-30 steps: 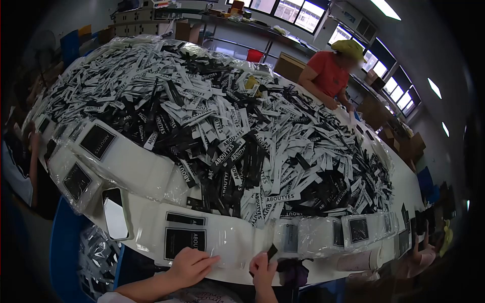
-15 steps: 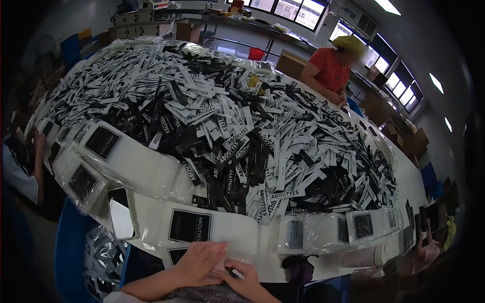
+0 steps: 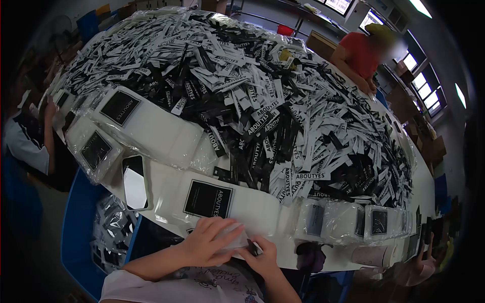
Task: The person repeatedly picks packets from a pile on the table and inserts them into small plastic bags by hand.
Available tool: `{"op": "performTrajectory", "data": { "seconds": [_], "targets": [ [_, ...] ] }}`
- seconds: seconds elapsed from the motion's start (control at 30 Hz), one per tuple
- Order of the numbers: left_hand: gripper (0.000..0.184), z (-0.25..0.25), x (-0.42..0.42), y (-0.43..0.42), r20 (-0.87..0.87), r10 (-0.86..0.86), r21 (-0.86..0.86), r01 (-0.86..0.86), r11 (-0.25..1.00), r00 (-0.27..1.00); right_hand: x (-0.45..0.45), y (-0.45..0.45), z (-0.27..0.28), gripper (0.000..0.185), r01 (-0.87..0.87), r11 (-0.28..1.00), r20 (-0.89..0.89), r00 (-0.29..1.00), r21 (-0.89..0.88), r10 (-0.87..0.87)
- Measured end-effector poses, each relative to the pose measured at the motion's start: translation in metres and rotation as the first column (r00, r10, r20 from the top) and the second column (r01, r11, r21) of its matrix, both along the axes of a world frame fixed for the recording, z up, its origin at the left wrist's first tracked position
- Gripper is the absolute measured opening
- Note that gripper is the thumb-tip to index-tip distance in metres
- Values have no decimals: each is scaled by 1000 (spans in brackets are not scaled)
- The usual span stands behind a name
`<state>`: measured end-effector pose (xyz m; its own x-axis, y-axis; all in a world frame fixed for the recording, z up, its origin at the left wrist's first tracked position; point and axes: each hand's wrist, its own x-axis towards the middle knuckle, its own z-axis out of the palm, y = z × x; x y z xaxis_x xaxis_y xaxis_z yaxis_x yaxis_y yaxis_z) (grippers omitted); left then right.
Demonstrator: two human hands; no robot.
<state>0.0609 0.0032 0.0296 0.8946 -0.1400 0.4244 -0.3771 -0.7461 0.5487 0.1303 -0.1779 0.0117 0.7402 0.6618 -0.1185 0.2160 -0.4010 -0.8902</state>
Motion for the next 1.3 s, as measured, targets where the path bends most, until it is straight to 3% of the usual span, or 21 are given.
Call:
{"op": "performTrajectory", "data": {
  "seconds": [0.07, 0.1, 0.2, 0.23, 0.3, 0.37, 0.43, 0.5, 0.53, 0.6, 0.63, 0.7, 0.77, 0.87, 0.93, 1.1, 1.17, 1.2, 1.23, 1.27, 1.3],
  "targets": [
    [72, -1, -4, -1, 20, 38, -45, -38, 998, 999, -10, -12, -12, 21, 291, 753, -266, 951, 590, -159],
    [77, -4, -3, -1, 7, 61, -13, -61, 998, 998, 1, -7, 5, 24, 339, 395, -413, 903, 854, 119],
    [86, -7, 1, -13, 51, 79, -41, -77, 996, 996, -1, 20, 49, 25, 505, 247, -490, 863, 827, -122],
    [90, -9, 1, -17, 96, 77, -98, -67, 993, 992, -7, 27, 51, 21, 417, 337, -428, 903, 845, -43],
    [94, -14, 1, -16, 48, 74, -103, -69, 992, 996, -5, 26, 46, 27, 41, 870, 40, 997, 491, -70],
    [98, -18, 3, -14, 6, 84, -110, -83, 990, 996, 4, 17, 42, 30, -46, 875, -24, 998, 483, 65],
    [103, -21, -2, -11, 104, 74, -188, -54, 981, 992, 4, 18, 51, 32, 198, 806, -468, 877, 558, 109],
    [105, -19, 0, -13, 97, 71, -210, -49, 977, 993, -2, 26, 53, 42, 150, 871, -421, 904, 468, 70],
    [107, -17, 3, -13, 100, 62, -227, -38, 973, 993, -6, 26, 46, 47, 95, 882, -116, 992, 462, -47],
    [107, -16, 1, -8, 79, 57, -220, -38, 975, 995, -4, 16, 37, 53, 48, 921, 432, 873, 386, -226],
    [107, -16, 0, -6, 54, 51, -212, -39, 977, 997, -1, 11, 36, 53, 44, 922, 433, 873, 384, -222],
    [106, -13, -3, -5, 22, 23, -128, -20, 992, 999, 0, 7, 36, 39, -238, 970, 551, 817, 53, 170],
    [106, -7, -3, -1, -13, -16, -38, 16, 999, 1000, 2, 5, 25, 25, -273, 960, 500, 841, 66, 205],
    [102, 10, 1, 10, -47, -179, -208, 166, 964, 983, 12, -2, 28, 21, -440, 898, 494, 779, -10, 387],
    [97, 20, 2, 20, -566, -126, -320, -77, 944, 815, 17, -2, 34, 18, -462, 887, 439, 794, -17, 422],
    [86, 23, 1, 18, -688, -98, -181, -39, 983, 719, 22, 5, 38, 20, -452, 892, 424, 804, -22, 418],
    [60, 3, -4, 11, -477, -110, -484, -156, 861, 872, 19, 11, 41, 21, -424, 905, 464, 804, 9, 372],
    [60, 6, -4, 10, -475, -110, -483, -154, 862, 873, 10, 21, 45, 18, -79, 962, 278, 961, 262, 3],
    [46, 10, -3, 7, -519, -146, -600, -238, 764, 842, 5, 26, 47, 16, 309, 855, 1, 940, 415, -340],
    [33, 12, -3, 5, -556, -192, -693, -323, 645, 809, 5, 19, 44, 16, 312, 855, 1, 939, 415, -343],
    [33, 11, -3, 5, -556, -196, -692, -320, 647, 807, 3, 7, 39, 15, 260, 925, -147, 963, 278, -227]
  ]
}}
